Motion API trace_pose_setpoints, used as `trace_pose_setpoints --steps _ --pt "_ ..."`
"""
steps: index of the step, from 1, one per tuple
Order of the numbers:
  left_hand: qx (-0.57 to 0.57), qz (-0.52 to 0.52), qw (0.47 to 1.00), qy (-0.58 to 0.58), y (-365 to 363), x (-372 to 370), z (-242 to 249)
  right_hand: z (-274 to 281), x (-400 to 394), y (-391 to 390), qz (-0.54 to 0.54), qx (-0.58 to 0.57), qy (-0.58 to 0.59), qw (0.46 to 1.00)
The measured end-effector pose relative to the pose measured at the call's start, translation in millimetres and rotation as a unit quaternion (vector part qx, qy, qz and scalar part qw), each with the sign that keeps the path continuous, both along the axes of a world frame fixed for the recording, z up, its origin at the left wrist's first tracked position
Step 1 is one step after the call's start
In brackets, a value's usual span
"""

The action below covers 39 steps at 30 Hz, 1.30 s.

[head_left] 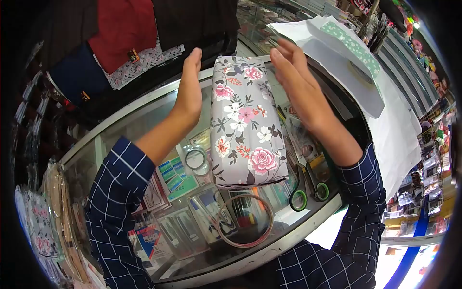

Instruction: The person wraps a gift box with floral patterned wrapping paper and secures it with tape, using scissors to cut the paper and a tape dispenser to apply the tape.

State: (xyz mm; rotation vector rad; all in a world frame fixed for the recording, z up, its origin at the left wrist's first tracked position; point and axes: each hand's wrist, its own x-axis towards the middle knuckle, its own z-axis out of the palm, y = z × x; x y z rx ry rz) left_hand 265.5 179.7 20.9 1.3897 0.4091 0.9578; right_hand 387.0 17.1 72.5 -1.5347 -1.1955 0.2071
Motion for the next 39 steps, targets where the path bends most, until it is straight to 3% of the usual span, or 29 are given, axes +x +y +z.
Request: trace_pose_setpoints --steps 4,5,6,7,9,13,17,18,24,26,27,28,29,30,31,33,34,35,37,39 --pt "-0.112 -0.043 0.992 0.032 -30 -23 3 -24 -14 5 0.020 -0.069 0.215 0.974" --pt "-0.131 -0.055 0.989 0.040 -40 -28 5 -32 -14 6 0.043 -0.054 0.223 0.972" --pt "-0.194 -0.169 0.966 -0.003 -70 -32 34 -38 -17 7 0.067 -0.039 0.232 0.970" --pt "-0.206 -0.177 0.962 -0.011 -68 -32 33 -42 -20 8 0.091 -0.024 0.240 0.966" --pt "-0.230 -0.195 0.953 -0.028 -66 -31 30 -45 -30 15 0.034 0.017 0.304 0.952" --pt "-0.218 -0.211 0.953 -0.025 -66 -33 31 -41 -30 14 0.025 -0.009 0.352 0.935" --pt "-0.198 -0.122 0.972 -0.021 -67 -31 25 -30 -29 7 0.059 -0.053 0.337 0.938" --pt "-0.189 -0.158 0.969 -0.029 -61 -34 24 -19 -38 3 0.052 -0.046 0.328 0.942" --pt "-0.078 -0.126 0.988 -0.038 -60 -32 23 -19 -15 7 0.051 -0.017 0.210 0.976" --pt "-0.048 -0.158 0.983 -0.085 -50 -27 12 -16 -9 6 0.028 0.055 0.071 0.996" --pt "0.143 -0.090 0.984 -0.048 -41 -30 9 -12 -8 5 0.017 0.091 0.000 0.996" --pt "0.328 -0.017 0.944 -0.009 -30 -36 8 -10 -6 2 0.009 0.129 -0.115 0.985" --pt "0.500 0.058 0.864 0.030 -22 -38 7 -7 -4 -1 0.034 0.133 -0.194 0.972" --pt "0.516 0.032 0.855 -0.052 -21 -33 10 -3 -2 -3 0.058 0.136 -0.271 0.951" --pt "0.563 0.007 0.826 -0.028 -19 -36 13 0 -2 -4 0.081 0.139 -0.346 0.924" --pt "0.646 -0.045 0.761 0.022 -18 -45 17 -3 -4 -5 0.168 0.052 -0.321 0.931" --pt "0.600 -0.105 0.793 0.021 -20 -45 18 -3 -4 -7 0.207 -0.004 -0.292 0.934" --pt "0.612 -0.111 0.783 0.029 -19 -45 19 -3 -3 -9 0.243 -0.060 -0.261 0.932" --pt "0.635 -0.124 0.761 0.045 -14 -48 20 -7 6 -8 0.244 -0.046 -0.279 0.928" --pt "0.621 -0.102 0.776 0.040 -15 -50 18 -10 13 -6 0.225 -0.045 -0.321 0.919"
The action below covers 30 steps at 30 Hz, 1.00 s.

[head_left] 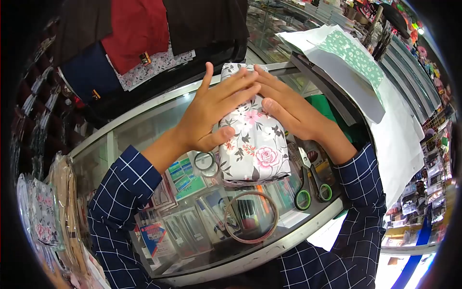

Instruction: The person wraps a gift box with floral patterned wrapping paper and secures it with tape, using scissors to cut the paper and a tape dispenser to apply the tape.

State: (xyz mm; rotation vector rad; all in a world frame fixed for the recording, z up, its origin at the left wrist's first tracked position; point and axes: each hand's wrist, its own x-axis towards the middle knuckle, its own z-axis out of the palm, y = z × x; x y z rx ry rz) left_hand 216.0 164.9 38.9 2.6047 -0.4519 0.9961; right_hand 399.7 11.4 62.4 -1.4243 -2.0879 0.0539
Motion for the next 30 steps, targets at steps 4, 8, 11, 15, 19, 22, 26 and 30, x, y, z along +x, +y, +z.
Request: trace_pose_setpoints --steps 4,8,11,15,19,22,26,30 --pt "-0.033 0.036 0.999 -0.005 4 -5 -1 0 4 0 -0.041 0.015 0.003 0.999" --pt "-0.054 0.027 0.998 0.020 7 -8 -1 13 -15 -8 -0.008 0.106 0.026 0.994" --pt "-0.047 0.023 0.998 0.024 10 -9 -4 32 -29 -17 0.061 0.138 -0.027 0.988" --pt "-0.037 0.038 0.998 0.039 7 -10 0 39 -44 -27 0.151 0.071 -0.081 0.983" --pt "-0.030 0.055 0.997 0.046 4 -9 1 35 -50 -30 0.153 0.044 -0.082 0.984" --pt "-0.025 0.058 0.997 0.047 5 -9 0 38 -51 -31 0.150 0.021 -0.101 0.983" --pt "-0.024 0.060 0.997 0.045 4 -9 0 40 -62 -38 0.097 0.009 -0.145 0.985" --pt "-0.028 0.051 0.997 0.051 3 -11 1 34 -73 -43 0.055 0.006 -0.156 0.986"
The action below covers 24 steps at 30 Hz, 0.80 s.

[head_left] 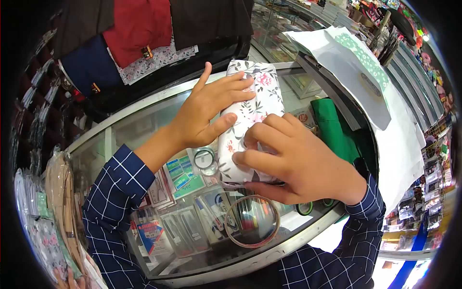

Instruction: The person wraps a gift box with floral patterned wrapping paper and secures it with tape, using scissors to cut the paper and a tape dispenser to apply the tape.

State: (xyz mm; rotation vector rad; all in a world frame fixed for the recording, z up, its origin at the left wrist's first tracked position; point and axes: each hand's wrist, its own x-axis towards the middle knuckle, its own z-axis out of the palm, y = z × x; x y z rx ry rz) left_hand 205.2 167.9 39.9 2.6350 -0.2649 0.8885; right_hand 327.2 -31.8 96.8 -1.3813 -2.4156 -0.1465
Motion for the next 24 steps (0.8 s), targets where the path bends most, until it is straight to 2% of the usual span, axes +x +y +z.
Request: trace_pose_setpoints --steps 4,10,16,24 --pt "0.000 -0.018 1.000 -0.006 -5 0 1 -6 1 3 -0.013 0.020 0.004 1.000" --pt "0.039 0.003 0.999 -0.017 -7 -2 5 6 13 5 0.022 -0.024 0.057 0.998" --pt "0.032 -0.005 0.997 -0.072 -5 1 2 9 25 10 0.056 0.044 0.069 0.995" --pt "0.058 0.010 0.995 -0.086 -7 -1 4 -3 20 12 0.058 0.064 0.066 0.994"
